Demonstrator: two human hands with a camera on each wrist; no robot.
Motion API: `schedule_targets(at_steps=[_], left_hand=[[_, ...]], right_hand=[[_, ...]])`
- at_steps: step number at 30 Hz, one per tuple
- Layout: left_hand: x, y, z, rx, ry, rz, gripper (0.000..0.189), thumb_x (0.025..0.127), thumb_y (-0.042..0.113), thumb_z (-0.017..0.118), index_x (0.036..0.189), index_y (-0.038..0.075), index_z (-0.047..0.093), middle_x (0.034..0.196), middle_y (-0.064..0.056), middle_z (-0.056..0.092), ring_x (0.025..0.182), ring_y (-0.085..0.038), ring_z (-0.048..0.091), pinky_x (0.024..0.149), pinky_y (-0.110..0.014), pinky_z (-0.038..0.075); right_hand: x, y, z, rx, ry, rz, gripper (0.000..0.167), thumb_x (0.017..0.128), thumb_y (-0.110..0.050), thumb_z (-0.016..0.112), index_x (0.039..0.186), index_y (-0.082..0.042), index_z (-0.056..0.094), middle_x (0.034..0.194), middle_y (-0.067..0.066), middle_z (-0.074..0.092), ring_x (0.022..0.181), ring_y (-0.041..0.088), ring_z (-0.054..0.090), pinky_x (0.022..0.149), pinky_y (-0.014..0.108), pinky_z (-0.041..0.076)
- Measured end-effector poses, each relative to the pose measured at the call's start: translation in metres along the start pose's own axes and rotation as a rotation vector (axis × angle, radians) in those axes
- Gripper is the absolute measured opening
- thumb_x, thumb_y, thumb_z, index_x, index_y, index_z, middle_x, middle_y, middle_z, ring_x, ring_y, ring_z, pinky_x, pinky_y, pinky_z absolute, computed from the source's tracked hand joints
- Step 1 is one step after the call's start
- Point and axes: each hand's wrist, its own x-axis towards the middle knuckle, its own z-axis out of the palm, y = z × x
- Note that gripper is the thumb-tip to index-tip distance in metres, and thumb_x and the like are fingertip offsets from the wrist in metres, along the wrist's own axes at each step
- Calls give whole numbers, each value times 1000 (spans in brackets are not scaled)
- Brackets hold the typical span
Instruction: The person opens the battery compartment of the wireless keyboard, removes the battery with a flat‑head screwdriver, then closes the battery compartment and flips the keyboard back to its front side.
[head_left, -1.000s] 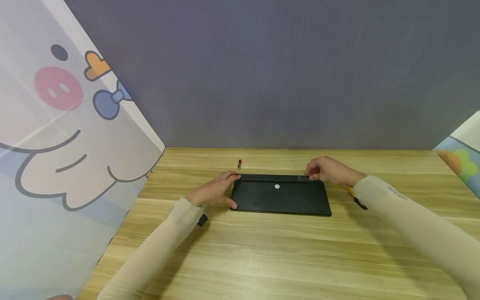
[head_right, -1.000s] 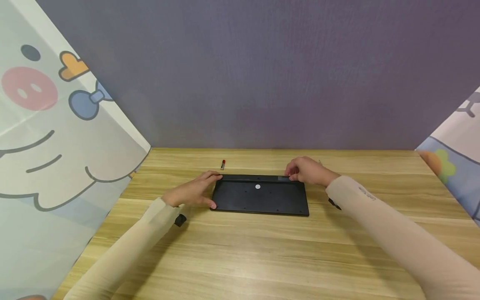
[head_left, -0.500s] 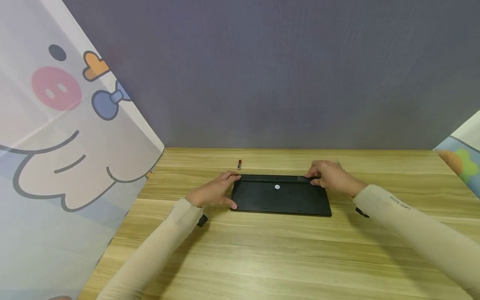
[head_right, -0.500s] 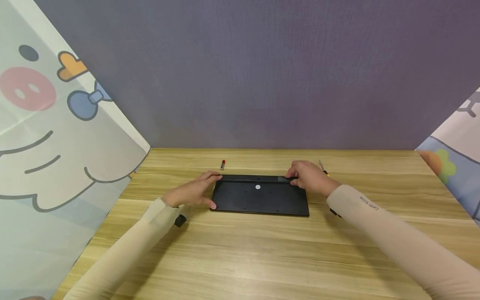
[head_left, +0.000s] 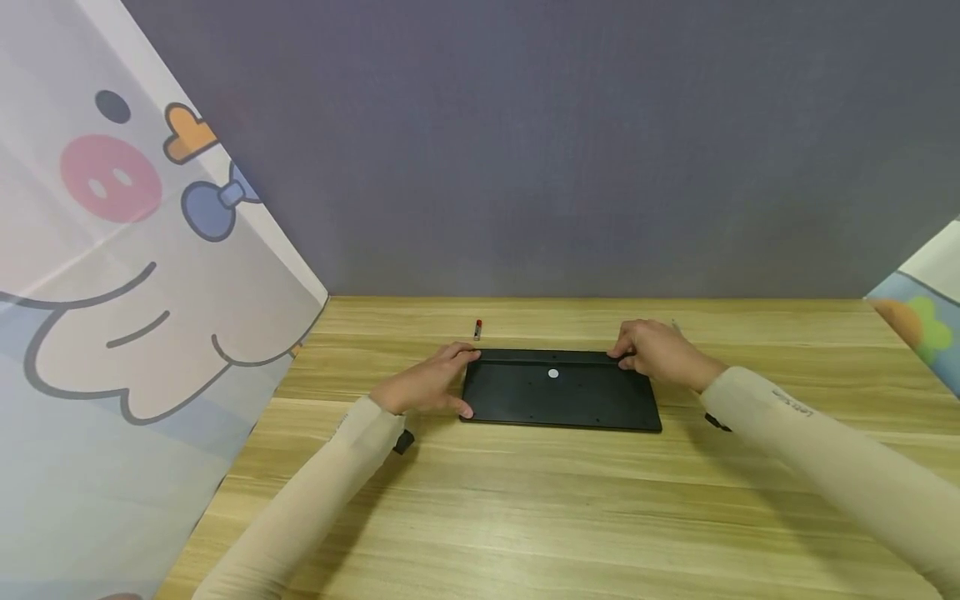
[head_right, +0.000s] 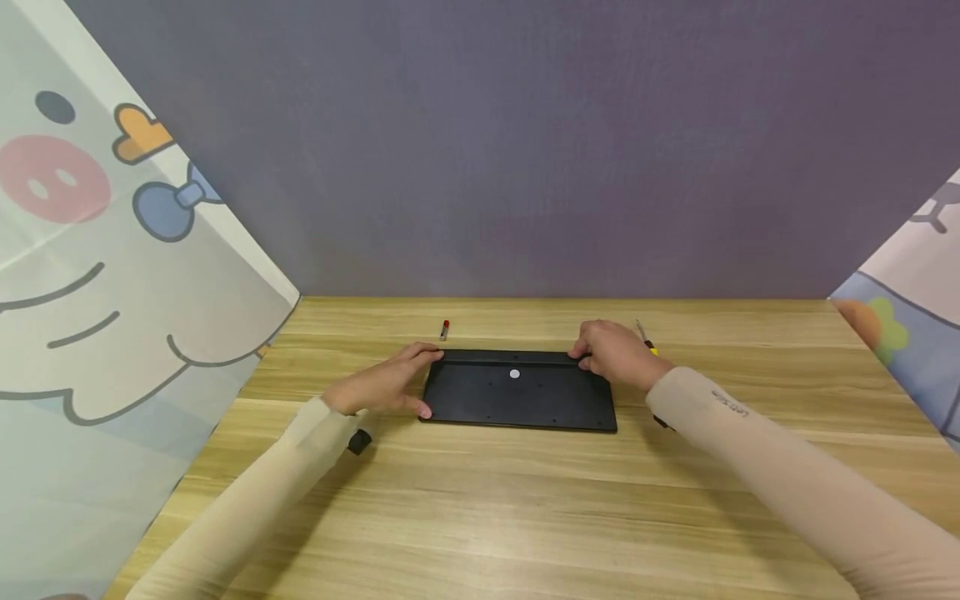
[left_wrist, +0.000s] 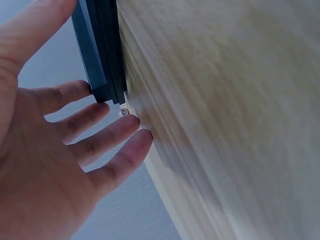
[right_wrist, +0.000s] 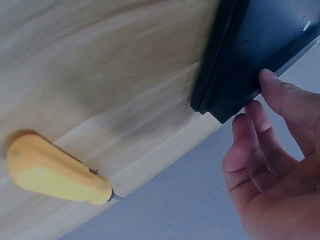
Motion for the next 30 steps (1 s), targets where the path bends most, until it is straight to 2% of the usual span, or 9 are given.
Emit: schedule_targets(at_steps=[4,8,12,16,21,30], left_hand=[[0,-2,0,-14,1,-3,99,75,44,76,151,11,22,154,-6,15,138,-25,20,102,-39,34],[-1,-4,0,-33,-1,-8,100,75,44,77,151,13,21,154,-6,14,138,-26,21,101,-40,35],[-2,-5,0,-46,-3,-18,102,74,46,77,152,15,19,154,-5,14,138,-25,21,102,-41,35],[-3,-7,1,-49,5,-12,103,74,48,76,152,15,18,154,-4,15,138,-24,20,103,-41,33],[-3,-9,2,-64,8,-5,103,75,49,76,153,16,17,154,-2,14,139,-23,19,103,-40,33],[-6,-10,3,-73,4,-12,103,74,47,77,153,17,17,155,-4,13,139,-24,18,102,-42,33]], right_hand=[[2,-1,-1,10,6,10,11,78,-1,76,87,-8,77,81,-3,59,71,17,59,65,37,51],[6,-7,-1,-25,-11,30,8,79,-9,78,87,-10,75,83,-2,59,74,19,58,66,39,50],[13,-16,5,-14,-43,32,25,79,-21,79,99,-9,72,98,4,60,93,28,57,78,45,48],[20,-25,13,34,-72,13,43,78,-28,79,114,-7,67,115,10,57,110,33,49,92,51,40],[28,-34,18,42,-100,-10,52,79,-34,78,121,-8,63,122,10,54,114,32,47,94,50,39],[34,-46,22,70,-146,0,57,78,-37,78,125,-10,60,127,11,51,119,33,45,97,52,36]])
